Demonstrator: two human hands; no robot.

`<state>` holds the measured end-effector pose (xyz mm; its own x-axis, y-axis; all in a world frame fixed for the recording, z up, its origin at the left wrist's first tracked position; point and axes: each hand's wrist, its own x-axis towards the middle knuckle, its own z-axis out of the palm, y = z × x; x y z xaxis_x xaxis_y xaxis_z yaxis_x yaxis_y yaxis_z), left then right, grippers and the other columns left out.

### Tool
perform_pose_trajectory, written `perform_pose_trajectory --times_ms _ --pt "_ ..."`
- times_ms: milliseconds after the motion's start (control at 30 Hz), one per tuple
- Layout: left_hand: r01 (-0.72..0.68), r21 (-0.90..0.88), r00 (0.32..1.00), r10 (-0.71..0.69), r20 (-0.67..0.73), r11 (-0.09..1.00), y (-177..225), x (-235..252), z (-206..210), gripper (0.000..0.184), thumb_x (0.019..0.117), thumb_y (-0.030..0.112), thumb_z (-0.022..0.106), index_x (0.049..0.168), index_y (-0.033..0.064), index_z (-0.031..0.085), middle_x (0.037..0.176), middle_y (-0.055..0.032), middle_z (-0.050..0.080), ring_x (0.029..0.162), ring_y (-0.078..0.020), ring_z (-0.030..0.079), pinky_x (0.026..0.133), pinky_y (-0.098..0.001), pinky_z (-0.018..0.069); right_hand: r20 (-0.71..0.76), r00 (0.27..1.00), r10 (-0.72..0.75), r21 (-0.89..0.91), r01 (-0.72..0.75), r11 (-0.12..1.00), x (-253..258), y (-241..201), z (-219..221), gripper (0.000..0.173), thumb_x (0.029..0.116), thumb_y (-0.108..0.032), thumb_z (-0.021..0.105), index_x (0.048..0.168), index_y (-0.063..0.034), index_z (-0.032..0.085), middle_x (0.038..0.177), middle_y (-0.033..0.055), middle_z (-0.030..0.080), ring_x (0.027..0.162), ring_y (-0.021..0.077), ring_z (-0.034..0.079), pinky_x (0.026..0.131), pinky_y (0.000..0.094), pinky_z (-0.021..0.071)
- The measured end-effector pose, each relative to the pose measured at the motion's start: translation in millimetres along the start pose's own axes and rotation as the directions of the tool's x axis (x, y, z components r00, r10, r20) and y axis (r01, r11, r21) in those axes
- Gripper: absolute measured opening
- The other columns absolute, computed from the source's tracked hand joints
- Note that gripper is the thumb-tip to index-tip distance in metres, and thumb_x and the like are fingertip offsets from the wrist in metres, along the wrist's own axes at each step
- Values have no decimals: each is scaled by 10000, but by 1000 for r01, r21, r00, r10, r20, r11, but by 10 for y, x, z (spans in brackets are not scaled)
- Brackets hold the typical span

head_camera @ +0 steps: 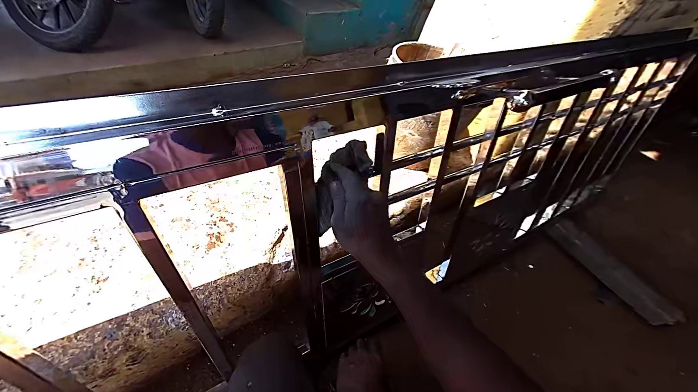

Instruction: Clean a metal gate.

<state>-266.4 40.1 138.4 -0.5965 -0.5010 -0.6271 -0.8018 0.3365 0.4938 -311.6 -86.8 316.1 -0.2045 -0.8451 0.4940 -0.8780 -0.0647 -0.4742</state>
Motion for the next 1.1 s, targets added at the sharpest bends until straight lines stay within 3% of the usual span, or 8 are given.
perform_pose_trajectory --times_ms 67,133,267,400,600,767,933,1100 --pt "-5 1 1000 5 7 1000 14 -5 39 696 942 323 670 1516 33 402 1489 -239 484 1351 -419 508 1068 -582 452 241 964 112 261 -176 949 191 -129 -37 379 1081 -168 412 1440 -76 490 1076 155 732 910 306 726 795 538 573" --pt "-13 3 1000 13 15 1000 17 13 1 716 951 323 659 1543 40 372 1504 -239 472 1356 -422 504 1070 -585 448 225 973 60 302 -129 944 215 -111 -11 325 1096 -196 417 1349 -89 591 1013 115 725 850 254 716 757 496 584" --pt "-18 -9 1000 18 25 1000 9 22 -14 696 958 340 651 1529 42 386 1498 -234 475 1358 -413 502 1076 -581 442 -65 976 -206 -122 197 973 73 230 24 287 1001 -97 575 1255 -72 705 1281 152 691 814 321 747 612 493 607" --pt "18 -27 1000 -18 1 999 -79 -40 -54 704 943 338 663 1528 53 395 1501 -221 479 1366 -398 500 1076 -570 449 -124 989 -79 -266 44 963 13 269 -52 461 976 -169 676 1390 6 572 1343 256 621 765 382 723 594 509 578" --pt "-2 -53 1000 1 -11 999 -75 1 -93 715 927 320 690 1508 20 399 1496 -246 476 1353 -426 504 1064 -594 445 -258 932 -256 54 278 959 -510 426 75 208 996 -58 573 1133 22 707 942 141 757 764 201 745 683 332 622" --pt "-45 -22 999 45 20 999 3 5 -52 755 906 319 696 1519 5 384 1490 -267 470 1346 -433 504 1059 -594 444 -202 971 -130 -22 129 991 -744 545 376 408 980 -56 589 1363 85 591 1246 263 682 895 338 756 750 453 632" --pt "-68 -3 996 68 50 998 23 -36 -24 829 885 328 718 1552 9 344 1532 -283 423 1394 -442 455 1090 -613 411 47 998 -30 298 15 954 -632 227 432 371 998 -52 450 1302 -4 658 1116 150 727 883 232 720 746 430 601" --pt "-56 -12 994 57 95 998 8 0 54 737 934 328 685 1528 17 379 1515 -277 446 1369 -459 478 1071 -623 430 190 978 -85 -299 140 944 -431 577 -19 441 1017 -192 584 1442 -76 567 1287 160 689 708 341 731 557 524 583"
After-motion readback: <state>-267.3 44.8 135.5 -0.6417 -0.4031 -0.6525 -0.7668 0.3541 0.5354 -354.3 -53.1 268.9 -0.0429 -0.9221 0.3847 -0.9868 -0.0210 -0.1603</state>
